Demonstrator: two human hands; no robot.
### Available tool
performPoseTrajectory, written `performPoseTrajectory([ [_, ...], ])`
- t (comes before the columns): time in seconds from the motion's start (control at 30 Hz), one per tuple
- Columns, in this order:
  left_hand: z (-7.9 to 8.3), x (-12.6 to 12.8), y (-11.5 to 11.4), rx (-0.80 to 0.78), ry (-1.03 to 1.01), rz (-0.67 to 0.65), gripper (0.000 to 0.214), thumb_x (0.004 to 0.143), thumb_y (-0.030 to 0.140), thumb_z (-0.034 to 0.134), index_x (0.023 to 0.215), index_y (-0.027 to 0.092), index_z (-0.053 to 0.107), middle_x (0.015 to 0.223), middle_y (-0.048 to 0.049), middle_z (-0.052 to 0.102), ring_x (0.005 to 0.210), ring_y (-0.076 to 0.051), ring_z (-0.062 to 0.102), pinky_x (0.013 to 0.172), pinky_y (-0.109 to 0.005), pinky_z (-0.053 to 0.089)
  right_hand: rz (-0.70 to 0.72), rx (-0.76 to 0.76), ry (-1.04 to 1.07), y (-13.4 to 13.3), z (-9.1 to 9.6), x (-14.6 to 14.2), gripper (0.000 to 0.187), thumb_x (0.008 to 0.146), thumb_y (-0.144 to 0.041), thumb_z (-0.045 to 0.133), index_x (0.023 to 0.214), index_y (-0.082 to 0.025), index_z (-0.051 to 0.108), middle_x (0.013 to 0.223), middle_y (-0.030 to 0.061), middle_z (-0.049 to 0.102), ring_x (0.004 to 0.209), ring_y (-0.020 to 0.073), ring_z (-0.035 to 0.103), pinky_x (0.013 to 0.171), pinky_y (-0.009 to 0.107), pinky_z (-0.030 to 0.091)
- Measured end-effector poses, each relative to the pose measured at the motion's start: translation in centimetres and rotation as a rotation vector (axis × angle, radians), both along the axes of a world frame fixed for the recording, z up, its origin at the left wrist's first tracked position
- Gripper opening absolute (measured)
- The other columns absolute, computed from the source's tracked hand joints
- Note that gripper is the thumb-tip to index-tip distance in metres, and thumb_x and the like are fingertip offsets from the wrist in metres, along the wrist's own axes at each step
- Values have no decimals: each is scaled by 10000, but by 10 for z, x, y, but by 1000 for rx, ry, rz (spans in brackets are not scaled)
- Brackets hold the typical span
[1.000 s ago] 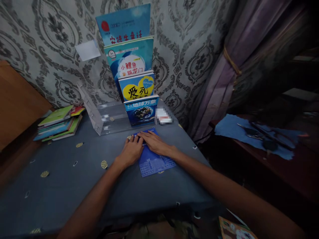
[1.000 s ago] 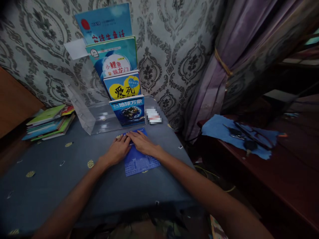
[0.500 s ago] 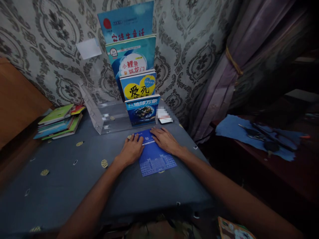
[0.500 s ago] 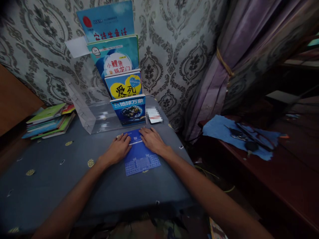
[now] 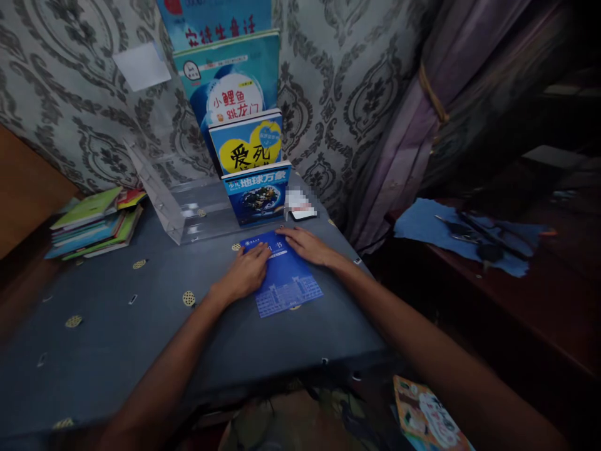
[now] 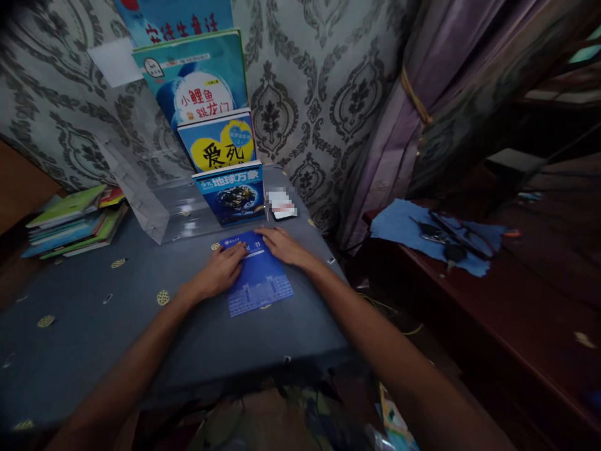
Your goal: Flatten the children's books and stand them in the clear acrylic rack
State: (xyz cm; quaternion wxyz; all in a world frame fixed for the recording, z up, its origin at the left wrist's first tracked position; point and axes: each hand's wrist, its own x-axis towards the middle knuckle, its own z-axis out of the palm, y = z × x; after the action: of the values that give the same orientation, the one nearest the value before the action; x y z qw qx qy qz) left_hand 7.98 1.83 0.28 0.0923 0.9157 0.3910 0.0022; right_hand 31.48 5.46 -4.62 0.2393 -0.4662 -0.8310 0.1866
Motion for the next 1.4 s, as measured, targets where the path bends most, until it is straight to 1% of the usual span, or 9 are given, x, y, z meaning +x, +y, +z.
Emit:
performPoseTrajectory([
  [0.17,-3,21,-7,-68,-94,-151,391,1038,290,369,1407,201,463,1594,-131,422,1528,-230,295,1241,-566,196,19,-23,60,3,-1,6,443,1056,-273,336,1466,-246,500,1471,68,582,1353,228,535,1165,511,390],
  [0.33,-4,34,-17,-130,-119,-266,409,1042,219,325,1426,229,465,1541,-90,504,1504,-197,344,1260,-577,108,22,-21,56,2,-1,5,451,1046,-296,367,1467,-198,498,1474,102,576,1368,249,518,1175,523,364],
  [0.47,2,32,-27,-212,-117,-363,449,1035,174,302,1430,275,489,1564,-43,482,1504,-182,345,1267,-554,99,29,-24,36,3,-2,3,480,1007,-288,463,1479,-204,480,1488,103,563,1377,265,513,1207,553,296],
  [0.6,9,28,-39,-298,-92,-408,478,1027,152,318,1437,321,495,1540,7,513,1503,-172,345,1269,-549,99,16,-35,32,4,-5,2,510,988,-286,505,1488,-201,462,1507,110,542,1399,274,490,1221,572,256],
  [0.8,8,21,-50,-298,-129,-461,471,1015,120,326,1372,319,561,1522,14,532,1503,-160,342,1274,-549,85,20,-42,22,2,-4,2,538,981,-305,524,1500,-190,442,1522,116,525,1422,279,462,1226,575,241],
  [0.97,13,4,-60,-307,-112,-440,453,1011,120,334,1347,300,580,1500,7,555,1496,-156,357,1279,-540,104,21,-32,19,1,-4,1,537,985,-323,521,1503,-203,439,1524,108,524,1417,278,470,1227,580,240],
  [1.13,13,-37,-71,-291,-182,-397,400,1035,175,330,1310,280,600,1454,-13,601,1429,-148,465,1268,-497,212,6,-35,10,2,-6,0,533,976,-306,538,1497,-233,450,1519,94,530,1425,276,461,1229,581,243],
  [1.27,10,-68,-70,-241,-260,-277,345,1040,226,361,1247,266,634,1389,-41,655,1319,-164,584,1217,-457,338,4,-31,-16,0,-4,-2,525,976,-298,537,1490,-217,461,1526,109,520,1456,285,415,1226,585,245],
  [1.4,3,-76,-53,-69,-258,-67,316,1035,294,386,1233,230,625,1363,-88,662,1307,-219,583,1152,-468,419,-27,14,-75,-9,2,-10,517,977,-310,546,1479,-207,471,1518,127,526,1459,301,410,1210,603,254],
])
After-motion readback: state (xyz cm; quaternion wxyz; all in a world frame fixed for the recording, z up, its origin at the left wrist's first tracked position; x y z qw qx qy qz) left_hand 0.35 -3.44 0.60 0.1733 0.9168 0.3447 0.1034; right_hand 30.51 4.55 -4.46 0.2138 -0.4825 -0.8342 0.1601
